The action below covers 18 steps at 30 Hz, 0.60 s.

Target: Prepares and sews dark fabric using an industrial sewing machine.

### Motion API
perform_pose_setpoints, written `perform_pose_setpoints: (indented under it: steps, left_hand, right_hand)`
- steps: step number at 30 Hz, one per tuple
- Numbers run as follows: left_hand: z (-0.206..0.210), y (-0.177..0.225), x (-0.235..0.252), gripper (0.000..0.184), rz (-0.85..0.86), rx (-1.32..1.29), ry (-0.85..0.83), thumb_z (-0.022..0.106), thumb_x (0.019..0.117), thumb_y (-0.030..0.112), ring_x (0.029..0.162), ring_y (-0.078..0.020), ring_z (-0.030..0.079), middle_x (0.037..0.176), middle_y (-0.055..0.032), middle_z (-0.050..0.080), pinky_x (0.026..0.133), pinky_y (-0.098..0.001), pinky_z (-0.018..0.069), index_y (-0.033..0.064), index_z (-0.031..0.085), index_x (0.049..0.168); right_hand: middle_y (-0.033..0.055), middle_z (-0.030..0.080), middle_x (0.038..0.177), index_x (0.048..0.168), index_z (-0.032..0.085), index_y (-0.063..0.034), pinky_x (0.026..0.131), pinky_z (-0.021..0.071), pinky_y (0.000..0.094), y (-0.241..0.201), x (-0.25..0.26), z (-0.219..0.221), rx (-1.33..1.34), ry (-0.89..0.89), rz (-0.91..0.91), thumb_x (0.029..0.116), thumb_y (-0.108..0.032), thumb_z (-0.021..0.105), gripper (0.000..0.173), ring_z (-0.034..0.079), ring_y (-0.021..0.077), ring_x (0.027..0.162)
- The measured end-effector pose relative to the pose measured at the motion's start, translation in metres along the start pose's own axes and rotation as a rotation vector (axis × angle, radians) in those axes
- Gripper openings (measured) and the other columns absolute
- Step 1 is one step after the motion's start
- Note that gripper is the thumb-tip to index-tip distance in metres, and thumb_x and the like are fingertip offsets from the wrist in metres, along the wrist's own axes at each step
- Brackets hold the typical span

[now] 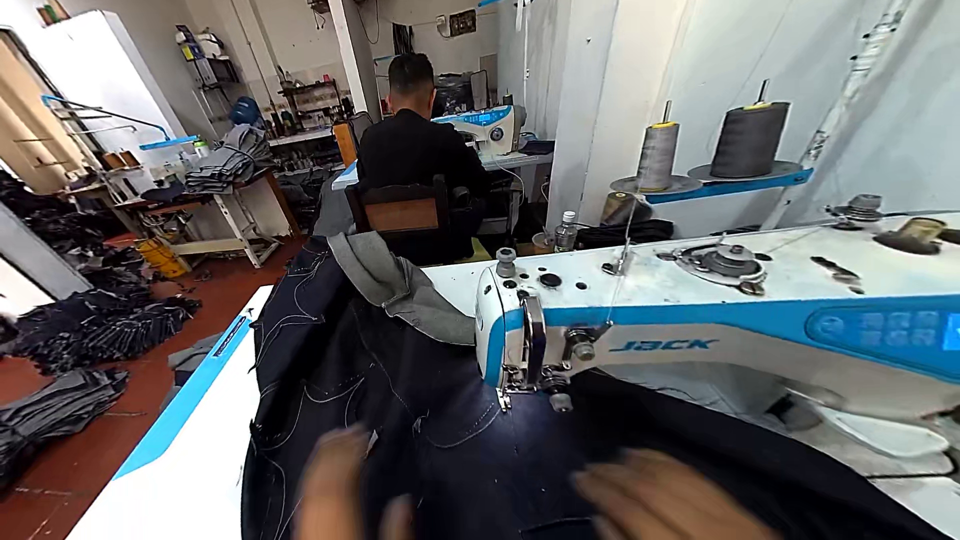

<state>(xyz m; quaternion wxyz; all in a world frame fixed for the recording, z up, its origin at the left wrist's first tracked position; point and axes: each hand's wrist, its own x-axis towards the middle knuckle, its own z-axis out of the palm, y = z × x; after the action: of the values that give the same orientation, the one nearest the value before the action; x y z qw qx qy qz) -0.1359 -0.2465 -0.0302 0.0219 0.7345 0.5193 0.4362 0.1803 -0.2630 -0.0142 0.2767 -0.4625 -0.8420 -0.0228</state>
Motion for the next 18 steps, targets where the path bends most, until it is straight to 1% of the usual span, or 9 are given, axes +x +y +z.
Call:
perform_pose_setpoints:
  steps: [1, 2, 4, 6, 8, 9, 12, 14, 18]
  left_hand:
    - [0.032, 0.014, 0.014, 0.051, 0.06, 0.046, -0.177, 0.062, 0.0986, 0.027, 0.142, -0.0414, 0.046, 0.145, -0.0253, 0.056, 0.118, -0.0615, 0.0331, -0.0064, 0.059, 0.136]
    - [0.065, 0.018, 0.018, 0.054, 0.092, 0.089, -0.332, 0.063, 0.0977, 0.032, 0.145, -0.0445, 0.042, 0.15, -0.0208, 0.053, 0.117, -0.0689, 0.027, -0.0003, 0.059, 0.14]
    - [0.11, 0.01, 0.007, 0.058, 0.08, 0.165, -0.551, 0.054, 0.1016, 0.043, 0.149, -0.0453, 0.035, 0.16, -0.0116, 0.045, 0.115, -0.0756, 0.0197, 0.0116, 0.053, 0.15]
    - [0.123, 0.009, -0.008, 0.055, 0.067, 0.207, -0.559, 0.047, 0.1044, 0.043, 0.146, -0.0508, 0.038, 0.159, -0.0134, 0.046, 0.11, -0.0807, 0.022, 0.0142, 0.053, 0.151]
    - [0.124, 0.024, -0.027, 0.053, 0.037, 0.271, -0.528, 0.043, 0.1056, 0.04, 0.142, -0.0539, 0.041, 0.156, -0.0175, 0.048, 0.106, -0.0827, 0.0246, 0.0138, 0.053, 0.151]
    - [0.127, 0.031, -0.032, 0.053, 0.023, 0.309, -0.508, 0.042, 0.1057, 0.039, 0.141, -0.0541, 0.043, 0.155, -0.0188, 0.049, 0.106, -0.0823, 0.0257, 0.0137, 0.054, 0.15]
    - [0.135, 0.039, -0.025, 0.054, -0.013, 0.345, -0.507, 0.039, 0.1062, 0.039, 0.143, -0.053, 0.041, 0.157, -0.0188, 0.047, 0.109, -0.0812, 0.0226, 0.014, 0.052, 0.152]
    - [0.139, 0.037, -0.015, 0.054, -0.02, 0.322, -0.51, 0.04, 0.1059, 0.039, 0.144, -0.0533, 0.039, 0.157, -0.0181, 0.046, 0.109, -0.0814, 0.0224, 0.0134, 0.052, 0.152]
    - [0.144, 0.024, 0.005, 0.056, -0.038, 0.218, -0.475, 0.052, 0.1018, 0.036, 0.146, -0.0489, 0.039, 0.156, -0.0145, 0.049, 0.111, -0.0791, 0.0218, 0.0031, 0.055, 0.147]
  right_hand:
    - [0.0215, 0.072, 0.121, 0.116, 0.072, 0.002, 0.104, 0.0521, 0.0531, 0.004, 0.006, 0.03, 0.124, -0.027, -0.092, 0.1002, -0.011, 0.061, 0.024, 0.07, 0.0381, 0.115]
    - [0.0223, 0.069, 0.129, 0.118, 0.072, 0.0029, 0.108, 0.0491, 0.0544, 0.016, 0.005, 0.059, 0.228, -0.077, -0.158, 0.0983, -0.009, 0.063, 0.025, 0.066, 0.0395, 0.123]
    - [0.0211, 0.067, 0.134, 0.125, 0.071, 0.0027, 0.112, 0.0464, 0.0531, 0.052, -0.01, 0.097, 0.347, -0.153, -0.261, 0.0977, -0.007, 0.061, 0.03, 0.062, 0.039, 0.128]
    - [0.0182, 0.069, 0.133, 0.127, 0.071, 0.0005, 0.113, 0.0459, 0.049, 0.084, -0.022, 0.1, 0.372, -0.166, -0.348, 0.0978, -0.006, 0.056, 0.033, 0.063, 0.0356, 0.128]
    - [0.0154, 0.069, 0.133, 0.127, 0.071, -0.0024, 0.114, 0.0447, 0.0447, 0.102, -0.031, 0.097, 0.373, -0.167, -0.405, 0.0986, -0.007, 0.053, 0.034, 0.063, 0.0314, 0.129]
    - [0.0143, 0.07, 0.132, 0.126, 0.072, -0.0035, 0.115, 0.0445, 0.0428, 0.109, -0.031, 0.096, 0.378, -0.156, -0.426, 0.0984, -0.007, 0.053, 0.034, 0.064, 0.0297, 0.129]
    - [0.0141, 0.071, 0.131, 0.126, 0.073, -0.0049, 0.116, 0.043, 0.0404, 0.126, -0.02, 0.098, 0.391, -0.13, -0.475, 0.0979, -0.008, 0.053, 0.034, 0.064, 0.028, 0.129]
    - [0.0119, 0.071, 0.13, 0.124, 0.074, -0.0073, 0.116, 0.0421, 0.0364, 0.135, -0.012, 0.101, 0.354, -0.088, -0.505, 0.0978, -0.01, 0.054, 0.033, 0.063, 0.0239, 0.13]
    - [0.0088, 0.072, 0.129, 0.121, 0.075, -0.0106, 0.115, 0.0417, 0.0306, 0.141, 0.001, 0.108, 0.27, 0.006, -0.498, 0.0964, -0.015, 0.056, 0.032, 0.063, 0.0188, 0.129]
